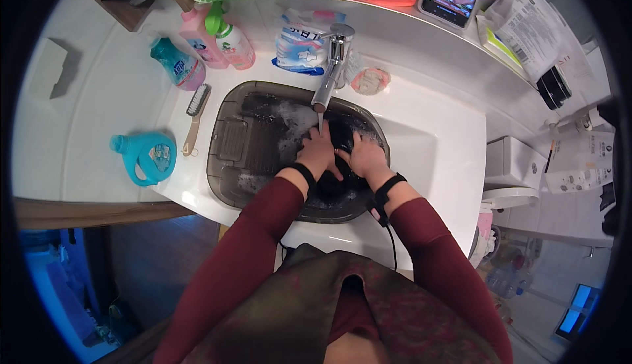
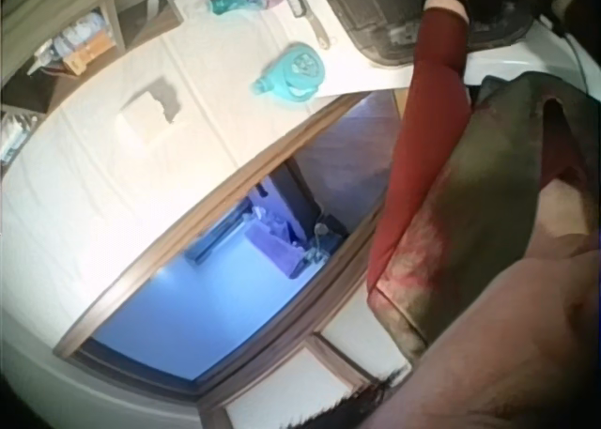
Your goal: The person hand-washes a black garment in a sink under running water. They repeatedly rub, squeeze, and rinse the fabric, occasionally lifting and repositioning it. The garment remains in the sink throughout the clip.
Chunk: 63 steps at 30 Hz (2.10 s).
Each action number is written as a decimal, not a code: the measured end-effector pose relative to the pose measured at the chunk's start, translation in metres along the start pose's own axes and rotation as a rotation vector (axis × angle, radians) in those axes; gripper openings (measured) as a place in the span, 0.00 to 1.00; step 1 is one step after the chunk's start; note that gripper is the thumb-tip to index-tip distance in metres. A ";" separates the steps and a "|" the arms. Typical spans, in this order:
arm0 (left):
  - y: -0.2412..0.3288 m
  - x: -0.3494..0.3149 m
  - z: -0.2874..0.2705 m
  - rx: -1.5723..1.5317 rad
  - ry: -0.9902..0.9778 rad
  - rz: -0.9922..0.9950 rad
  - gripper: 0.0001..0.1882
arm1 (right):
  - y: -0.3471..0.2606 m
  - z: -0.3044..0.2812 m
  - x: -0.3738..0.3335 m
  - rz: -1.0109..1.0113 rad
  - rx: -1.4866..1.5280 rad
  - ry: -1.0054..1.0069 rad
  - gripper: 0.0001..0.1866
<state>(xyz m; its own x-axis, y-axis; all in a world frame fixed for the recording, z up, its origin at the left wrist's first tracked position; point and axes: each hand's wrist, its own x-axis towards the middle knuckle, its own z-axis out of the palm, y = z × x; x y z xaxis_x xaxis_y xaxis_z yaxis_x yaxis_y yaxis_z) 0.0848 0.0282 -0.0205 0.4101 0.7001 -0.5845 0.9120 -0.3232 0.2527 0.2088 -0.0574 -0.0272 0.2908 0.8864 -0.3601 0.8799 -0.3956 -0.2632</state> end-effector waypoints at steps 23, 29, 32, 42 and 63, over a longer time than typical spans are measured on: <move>-0.067 -0.162 0.063 0.017 0.259 0.377 0.67 | -0.021 0.030 -0.141 -0.430 -0.129 0.162 0.54; -0.037 -0.109 0.052 -0.032 0.098 0.178 0.79 | -0.023 0.030 -0.086 -0.271 -0.239 0.045 0.62; -0.027 -0.087 0.051 0.083 0.153 0.161 0.78 | -0.017 0.025 -0.063 -0.239 -0.215 -0.033 0.67; -0.011 -0.026 0.016 0.043 0.055 0.057 0.83 | 0.000 0.005 0.021 -0.249 -0.108 -0.179 0.70; -0.050 -0.120 0.048 -0.129 0.269 0.162 0.71 | 0.017 0.038 -0.105 -0.048 0.212 0.400 0.58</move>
<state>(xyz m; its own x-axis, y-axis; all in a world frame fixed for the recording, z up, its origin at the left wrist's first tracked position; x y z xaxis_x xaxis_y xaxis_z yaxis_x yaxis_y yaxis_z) -0.0105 -0.0705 -0.0003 0.5225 0.7946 -0.3092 0.8217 -0.3725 0.4313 0.1791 -0.1662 -0.0282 0.4108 0.9115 0.0203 0.8118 -0.3556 -0.4632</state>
